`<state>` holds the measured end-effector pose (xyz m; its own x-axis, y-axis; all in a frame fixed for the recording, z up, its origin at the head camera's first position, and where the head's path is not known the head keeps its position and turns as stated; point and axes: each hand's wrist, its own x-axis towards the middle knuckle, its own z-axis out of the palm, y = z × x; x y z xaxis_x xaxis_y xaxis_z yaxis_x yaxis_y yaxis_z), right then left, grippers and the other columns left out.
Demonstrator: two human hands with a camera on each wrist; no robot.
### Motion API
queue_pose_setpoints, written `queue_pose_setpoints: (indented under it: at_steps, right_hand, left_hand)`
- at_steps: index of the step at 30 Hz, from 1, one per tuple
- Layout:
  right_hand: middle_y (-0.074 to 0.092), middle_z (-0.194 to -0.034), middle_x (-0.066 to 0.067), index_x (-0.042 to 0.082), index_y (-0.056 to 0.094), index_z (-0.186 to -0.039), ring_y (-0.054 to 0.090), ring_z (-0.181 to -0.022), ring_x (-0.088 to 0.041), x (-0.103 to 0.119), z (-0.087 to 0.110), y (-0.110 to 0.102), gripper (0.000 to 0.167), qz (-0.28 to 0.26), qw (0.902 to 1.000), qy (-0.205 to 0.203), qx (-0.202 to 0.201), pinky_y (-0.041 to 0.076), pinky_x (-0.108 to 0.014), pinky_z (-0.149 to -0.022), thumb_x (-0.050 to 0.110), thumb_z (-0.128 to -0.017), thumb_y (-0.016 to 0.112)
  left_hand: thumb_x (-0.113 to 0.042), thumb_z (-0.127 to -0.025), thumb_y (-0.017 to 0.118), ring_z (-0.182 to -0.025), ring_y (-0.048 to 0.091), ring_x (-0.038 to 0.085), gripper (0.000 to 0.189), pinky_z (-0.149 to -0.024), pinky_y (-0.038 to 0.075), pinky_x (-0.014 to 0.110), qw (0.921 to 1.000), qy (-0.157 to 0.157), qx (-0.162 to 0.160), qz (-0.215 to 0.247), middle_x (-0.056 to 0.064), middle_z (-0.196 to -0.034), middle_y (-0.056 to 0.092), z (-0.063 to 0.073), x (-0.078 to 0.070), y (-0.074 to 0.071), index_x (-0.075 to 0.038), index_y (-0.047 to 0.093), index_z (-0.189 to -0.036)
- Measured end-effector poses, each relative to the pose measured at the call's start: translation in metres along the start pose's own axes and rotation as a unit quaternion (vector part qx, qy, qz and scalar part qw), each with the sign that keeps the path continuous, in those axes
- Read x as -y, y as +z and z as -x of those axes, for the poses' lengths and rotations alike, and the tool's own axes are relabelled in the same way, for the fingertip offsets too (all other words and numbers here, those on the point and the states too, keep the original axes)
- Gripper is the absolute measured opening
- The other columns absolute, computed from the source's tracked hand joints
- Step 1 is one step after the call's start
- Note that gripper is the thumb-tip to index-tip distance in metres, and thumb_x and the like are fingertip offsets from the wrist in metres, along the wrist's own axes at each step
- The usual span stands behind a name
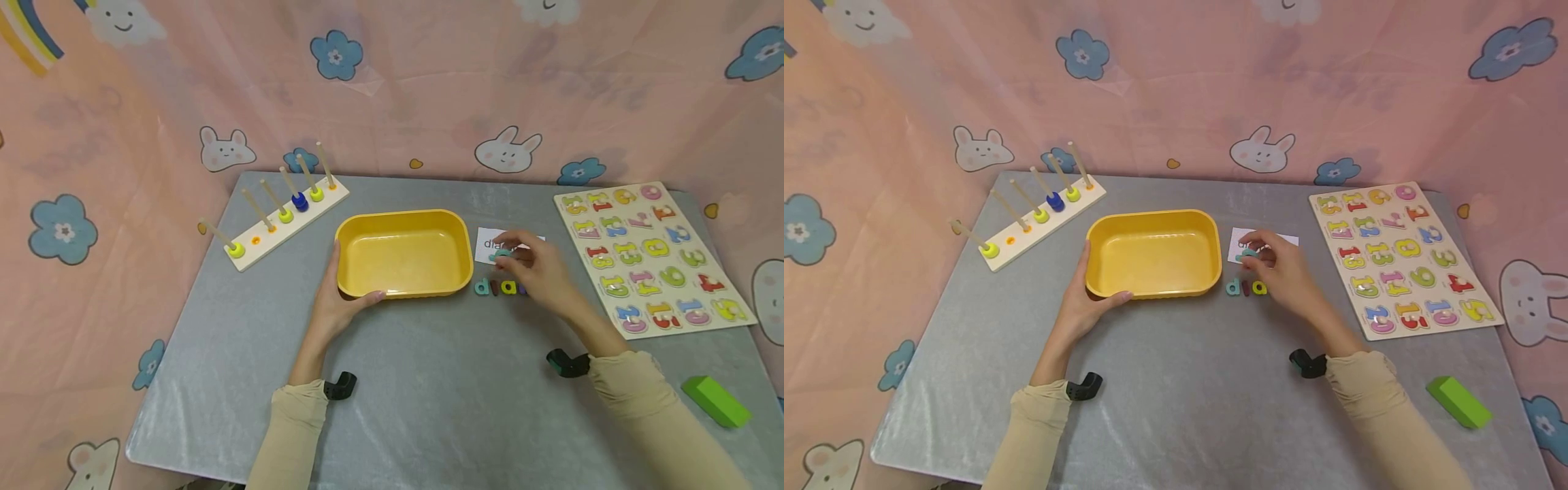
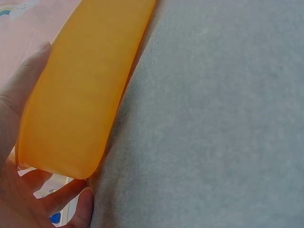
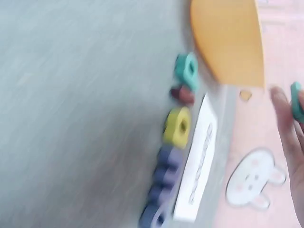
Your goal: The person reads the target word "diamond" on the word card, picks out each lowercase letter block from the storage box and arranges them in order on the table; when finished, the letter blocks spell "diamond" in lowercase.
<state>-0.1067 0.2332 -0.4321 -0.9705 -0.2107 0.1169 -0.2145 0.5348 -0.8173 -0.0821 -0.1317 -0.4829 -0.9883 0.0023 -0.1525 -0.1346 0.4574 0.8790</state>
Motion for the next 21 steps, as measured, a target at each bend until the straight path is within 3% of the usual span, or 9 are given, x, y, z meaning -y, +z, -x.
queue_pose_setpoints:
  at_steps: [5, 7, 10, 15, 18, 21]
  right_hand:
    - [0.069, -0.111, -0.017, 0.0, 0.074, -0.122, 0.06, -0.08, 0.001, -0.015, 0.018, -0.021, 0.021, 0.022, 0.9984, 0.01, -0.052, 0.047, -0.007, -0.07, -0.001, -0.102, 0.066]
    - [0.067, -0.11, -0.009, 0.001, 0.075, -0.123, 0.057, -0.08, 0.004, -0.021, 0.025, -0.029, 0.024, 0.033, 0.9966, 0.021, -0.073, 0.045, -0.006, -0.07, -0.001, -0.1, 0.07]
    - [0.066, -0.116, -0.006, 0.001, 0.074, -0.127, 0.056, -0.084, 0.005, -0.03, 0.034, -0.039, 0.032, 0.048, 0.9921, 0.045, -0.107, 0.044, -0.003, -0.073, 0.001, -0.095, 0.077]
    - [0.074, -0.116, -0.02, 0.001, 0.072, -0.13, 0.051, -0.086, 0.015, -0.041, 0.045, -0.054, 0.032, 0.102, 0.9836, 0.09, -0.118, 0.04, -0.003, -0.073, 0.02, -0.105, 0.069]
    - [0.071, -0.112, -0.025, -0.003, 0.073, -0.126, 0.044, -0.086, 0.014, -0.049, 0.05, -0.06, 0.034, 0.134, 0.9802, 0.085, -0.119, 0.037, -0.01, -0.072, 0.024, -0.109, 0.063]
    - [0.067, -0.111, -0.024, -0.006, 0.073, -0.123, 0.041, -0.087, 0.004, -0.055, 0.054, -0.063, 0.03, 0.153, 0.9767, 0.087, -0.123, 0.033, -0.024, -0.076, 0.018, -0.106, 0.065]
  left_hand:
    - [-0.039, -0.078, 0.096, -0.165, 0.019, 0.026, 0.132, -0.133, 0.018, 0.053, 1.0, -0.003, 0.003, 0.0, 0.0, -0.179, 0.014, 0.0, 0.0, 0.0, -0.035, 0.003, -0.172]
    - [-0.04, -0.078, 0.096, -0.165, 0.019, 0.026, 0.132, -0.133, 0.018, 0.054, 1.0, -0.003, 0.003, -0.001, 0.0, -0.179, 0.014, 0.0, 0.001, 0.0, -0.035, 0.003, -0.172]
    - [-0.039, -0.078, 0.096, -0.165, 0.019, 0.026, 0.132, -0.133, 0.018, 0.053, 1.0, -0.006, 0.002, 0.0, 0.0, -0.179, 0.014, 0.0, 0.001, 0.0, -0.035, 0.003, -0.172]
    - [-0.039, -0.078, 0.096, -0.165, 0.019, 0.026, 0.131, -0.133, 0.019, 0.053, 1.0, -0.008, 0.0, 0.0, 0.0, -0.179, 0.015, 0.0, 0.001, 0.0, -0.036, 0.004, -0.172]
    - [-0.04, -0.078, 0.096, -0.165, 0.019, 0.026, 0.131, -0.133, 0.019, 0.053, 1.0, -0.006, 0.001, -0.002, 0.0, -0.179, 0.015, 0.0, 0.001, 0.0, -0.035, 0.004, -0.172]
    - [-0.04, -0.078, 0.096, -0.165, 0.019, 0.026, 0.131, -0.133, 0.019, 0.054, 1.0, -0.006, 0.003, -0.001, 0.0, -0.179, 0.015, 0.0, 0.001, 0.0, -0.035, 0.004, -0.172]
